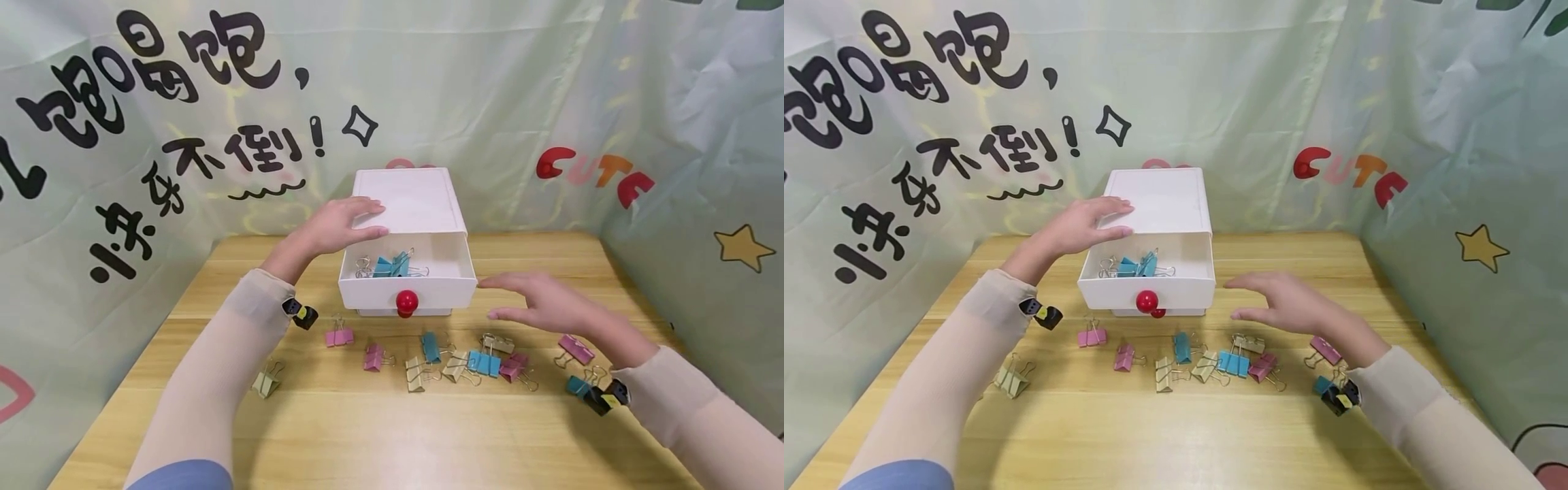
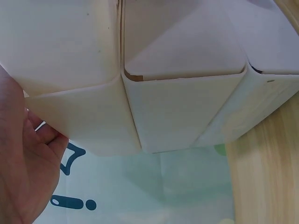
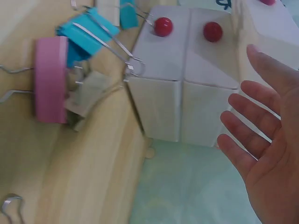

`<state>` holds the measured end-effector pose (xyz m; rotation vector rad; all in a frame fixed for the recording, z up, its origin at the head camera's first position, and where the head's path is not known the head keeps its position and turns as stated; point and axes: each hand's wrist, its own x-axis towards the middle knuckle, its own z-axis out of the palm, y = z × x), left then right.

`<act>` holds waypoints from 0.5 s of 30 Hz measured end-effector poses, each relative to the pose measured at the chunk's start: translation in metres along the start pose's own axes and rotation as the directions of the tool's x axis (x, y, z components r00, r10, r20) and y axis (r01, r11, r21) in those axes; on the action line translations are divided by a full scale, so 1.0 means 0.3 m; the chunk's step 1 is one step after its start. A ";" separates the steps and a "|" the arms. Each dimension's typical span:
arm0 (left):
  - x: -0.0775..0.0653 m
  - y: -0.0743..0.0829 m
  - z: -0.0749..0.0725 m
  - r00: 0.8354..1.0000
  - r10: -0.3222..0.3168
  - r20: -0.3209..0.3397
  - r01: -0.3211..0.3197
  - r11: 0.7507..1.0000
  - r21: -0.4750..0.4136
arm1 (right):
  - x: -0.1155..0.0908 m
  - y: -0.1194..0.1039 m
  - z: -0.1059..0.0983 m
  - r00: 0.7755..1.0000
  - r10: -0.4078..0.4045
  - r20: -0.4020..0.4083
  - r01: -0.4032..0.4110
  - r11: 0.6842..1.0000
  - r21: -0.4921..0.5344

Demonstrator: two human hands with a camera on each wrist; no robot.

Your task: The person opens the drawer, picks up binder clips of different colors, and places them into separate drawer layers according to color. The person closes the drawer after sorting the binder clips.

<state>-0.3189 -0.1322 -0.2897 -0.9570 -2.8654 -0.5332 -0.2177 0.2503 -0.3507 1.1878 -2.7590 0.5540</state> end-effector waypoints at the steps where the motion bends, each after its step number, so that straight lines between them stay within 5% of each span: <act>1: 0.000 0.000 0.000 1.000 -0.001 -0.004 0.001 1.000 -0.002 | -0.008 0.000 0.009 1.000 -0.002 0.004 0.002 1.000 -0.001; 15: 0.001 -0.007 0.013 0.999 0.026 -0.039 -0.026 1.000 -0.002 | -0.081 -0.013 0.111 0.987 -0.027 0.157 0.031 0.999 -0.023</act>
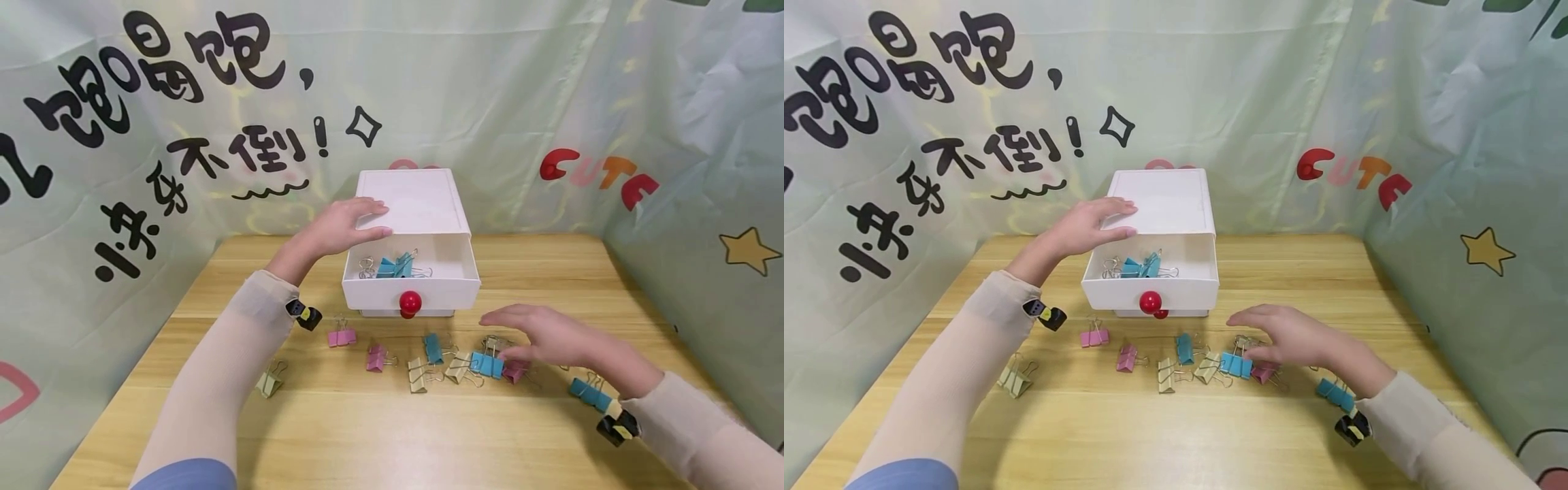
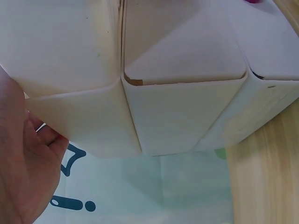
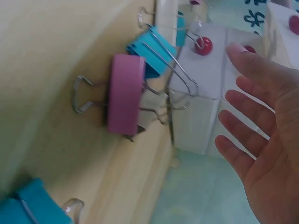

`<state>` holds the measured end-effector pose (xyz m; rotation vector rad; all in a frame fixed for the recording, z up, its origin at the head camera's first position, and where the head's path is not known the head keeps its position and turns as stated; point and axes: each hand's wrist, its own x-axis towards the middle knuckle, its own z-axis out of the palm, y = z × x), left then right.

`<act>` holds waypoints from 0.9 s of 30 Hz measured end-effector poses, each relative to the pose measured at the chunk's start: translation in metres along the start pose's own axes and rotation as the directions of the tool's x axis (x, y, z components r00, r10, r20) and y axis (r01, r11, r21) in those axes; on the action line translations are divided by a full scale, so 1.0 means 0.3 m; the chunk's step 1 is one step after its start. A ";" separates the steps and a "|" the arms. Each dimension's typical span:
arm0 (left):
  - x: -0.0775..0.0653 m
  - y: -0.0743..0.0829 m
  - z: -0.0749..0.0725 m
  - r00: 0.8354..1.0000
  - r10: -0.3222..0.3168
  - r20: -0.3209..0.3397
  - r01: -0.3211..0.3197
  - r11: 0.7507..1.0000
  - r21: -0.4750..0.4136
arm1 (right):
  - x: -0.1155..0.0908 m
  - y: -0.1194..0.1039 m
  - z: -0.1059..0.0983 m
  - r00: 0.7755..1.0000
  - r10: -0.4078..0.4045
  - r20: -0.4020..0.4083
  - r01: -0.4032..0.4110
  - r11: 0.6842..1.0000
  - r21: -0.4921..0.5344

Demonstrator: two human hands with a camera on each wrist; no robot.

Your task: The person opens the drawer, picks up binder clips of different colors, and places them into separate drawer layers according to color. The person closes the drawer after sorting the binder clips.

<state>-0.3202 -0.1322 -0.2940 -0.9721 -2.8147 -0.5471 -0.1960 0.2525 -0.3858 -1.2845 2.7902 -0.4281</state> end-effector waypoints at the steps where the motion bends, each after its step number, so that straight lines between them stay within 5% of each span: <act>1: 0.000 0.001 -0.001 1.000 0.002 -0.001 -0.002 1.000 0.001 | -0.002 -0.003 0.007 1.000 -0.011 0.010 0.011 1.000 -0.008; 10: -0.002 0.008 -0.002 1.000 -0.003 -0.002 0.003 1.000 0.005 | -0.020 -0.008 0.076 0.972 -0.235 -0.007 0.231 0.962 -0.145; 27: -0.003 0.010 0.003 1.000 -0.012 -0.001 0.012 1.000 0.010 | -0.033 -0.004 0.139 0.949 -0.315 -0.019 0.293 0.900 -0.322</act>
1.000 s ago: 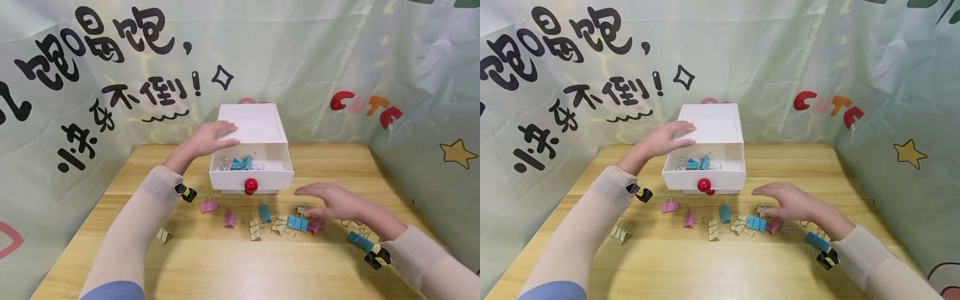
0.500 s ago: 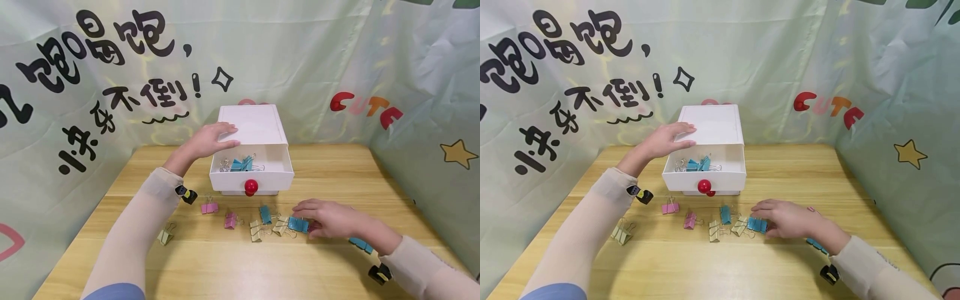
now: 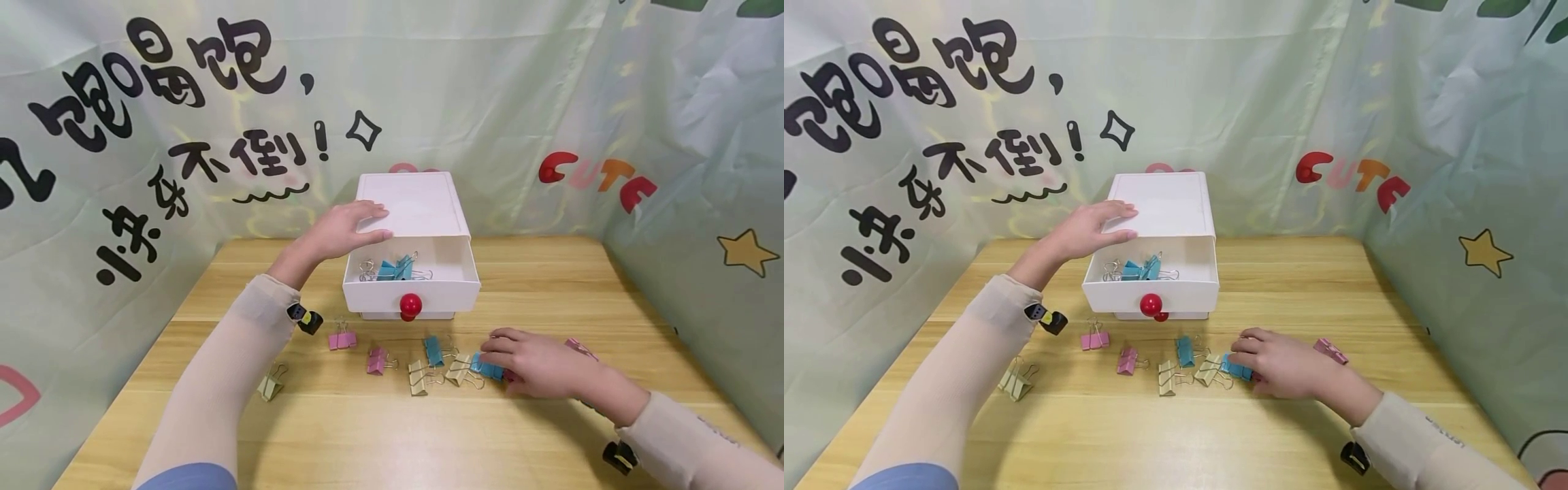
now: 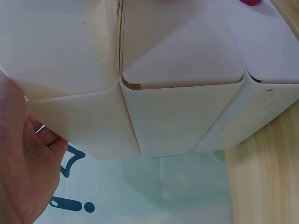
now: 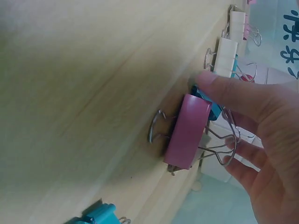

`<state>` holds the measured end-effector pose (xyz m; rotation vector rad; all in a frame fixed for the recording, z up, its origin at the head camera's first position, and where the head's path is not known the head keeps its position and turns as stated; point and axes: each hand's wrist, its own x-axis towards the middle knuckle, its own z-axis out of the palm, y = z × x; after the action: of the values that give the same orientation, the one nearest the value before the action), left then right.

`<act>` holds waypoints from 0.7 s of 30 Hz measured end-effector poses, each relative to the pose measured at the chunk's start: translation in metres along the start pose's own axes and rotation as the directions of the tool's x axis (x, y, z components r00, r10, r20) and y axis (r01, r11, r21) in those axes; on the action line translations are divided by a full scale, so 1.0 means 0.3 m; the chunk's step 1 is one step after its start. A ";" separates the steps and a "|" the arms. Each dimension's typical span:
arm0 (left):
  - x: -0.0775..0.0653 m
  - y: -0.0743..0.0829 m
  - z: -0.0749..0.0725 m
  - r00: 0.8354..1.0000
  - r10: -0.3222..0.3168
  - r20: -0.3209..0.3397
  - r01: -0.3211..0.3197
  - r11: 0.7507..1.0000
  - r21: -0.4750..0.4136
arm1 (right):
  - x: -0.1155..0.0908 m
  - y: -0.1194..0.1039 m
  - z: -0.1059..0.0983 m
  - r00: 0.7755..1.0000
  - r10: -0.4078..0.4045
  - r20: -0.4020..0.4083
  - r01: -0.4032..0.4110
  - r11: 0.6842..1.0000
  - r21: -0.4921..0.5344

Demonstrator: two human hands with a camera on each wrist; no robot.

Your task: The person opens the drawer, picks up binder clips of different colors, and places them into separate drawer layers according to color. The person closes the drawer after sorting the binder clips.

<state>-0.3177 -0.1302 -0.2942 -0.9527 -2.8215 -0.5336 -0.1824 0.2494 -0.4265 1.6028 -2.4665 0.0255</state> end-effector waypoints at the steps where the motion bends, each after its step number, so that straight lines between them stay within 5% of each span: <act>1: 0.000 0.000 0.000 1.000 0.000 -0.001 0.000 1.000 -0.001 | -0.001 0.001 0.000 1.000 0.000 0.003 0.000 1.000 -0.009; 9: 0.003 0.005 -0.001 1.000 0.000 0.002 0.000 1.000 0.002 | 0.001 0.003 -0.004 0.998 0.055 0.043 -0.053 0.998 -0.042; 21: 0.002 0.007 0.001 1.000 -0.006 0.000 0.006 1.000 -0.012 | 0.020 0.017 0.001 0.990 0.095 0.108 -0.101 0.994 0.051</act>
<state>-0.3167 -0.1282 -0.2938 -0.9469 -2.8254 -0.5525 -0.1893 0.2460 -0.4252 1.5405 -2.6463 0.0252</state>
